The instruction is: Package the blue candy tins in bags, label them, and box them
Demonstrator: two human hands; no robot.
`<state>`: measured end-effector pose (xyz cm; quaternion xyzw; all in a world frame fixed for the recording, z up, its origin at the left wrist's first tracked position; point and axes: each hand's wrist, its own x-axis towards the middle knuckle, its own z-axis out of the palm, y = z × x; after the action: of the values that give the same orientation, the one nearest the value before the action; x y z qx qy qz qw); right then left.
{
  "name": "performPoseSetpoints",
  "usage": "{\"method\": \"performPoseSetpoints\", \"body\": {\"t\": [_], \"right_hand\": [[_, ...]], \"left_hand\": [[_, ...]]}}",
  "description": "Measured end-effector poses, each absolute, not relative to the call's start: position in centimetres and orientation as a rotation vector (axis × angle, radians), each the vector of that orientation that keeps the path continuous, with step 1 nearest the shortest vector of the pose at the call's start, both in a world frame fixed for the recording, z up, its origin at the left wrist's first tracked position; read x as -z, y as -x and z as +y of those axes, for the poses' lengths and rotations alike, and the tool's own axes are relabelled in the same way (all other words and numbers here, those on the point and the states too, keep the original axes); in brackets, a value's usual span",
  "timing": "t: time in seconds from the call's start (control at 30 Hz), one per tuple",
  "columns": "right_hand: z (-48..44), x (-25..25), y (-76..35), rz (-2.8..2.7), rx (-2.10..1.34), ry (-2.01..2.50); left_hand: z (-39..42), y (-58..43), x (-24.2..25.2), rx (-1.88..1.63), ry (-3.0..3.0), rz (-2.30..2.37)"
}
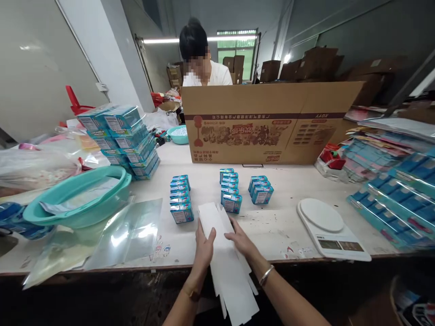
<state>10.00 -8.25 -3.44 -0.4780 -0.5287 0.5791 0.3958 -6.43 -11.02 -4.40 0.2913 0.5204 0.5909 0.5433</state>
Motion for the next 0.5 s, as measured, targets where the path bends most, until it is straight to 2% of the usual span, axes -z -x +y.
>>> {"method": "performPoseSetpoints", "body": {"t": [0.07, 0.13, 0.27, 0.4, 0.5], "right_hand": [[-8.0, 3.8, -9.9, -1.356, -1.405, 1.238], [-7.7, 3.8, -10.9, -1.359, -1.517, 1.227], [-6.9, 2.9, -13.9, -1.154, -1.828, 1.068], [-7.2, 2.4, -14.1, -0.910, -1.920, 0.916], [-8.2, 3.1, -13.0, -0.741, -1.975, 0.833]], "left_hand": [[-10.2, 6.3, 4.3, -1.452, -0.704, 1.381], [-9.6, 7.1, 4.0, -1.428, -0.649, 1.364], [-9.8, 9.7, 3.7, -1.324, -0.411, 1.064], [-12.0, 10.3, 4.8, -1.180, -0.230, 0.753], [-13.6, 10.5, 6.3, -1.200, -0.231, 0.607]]}}
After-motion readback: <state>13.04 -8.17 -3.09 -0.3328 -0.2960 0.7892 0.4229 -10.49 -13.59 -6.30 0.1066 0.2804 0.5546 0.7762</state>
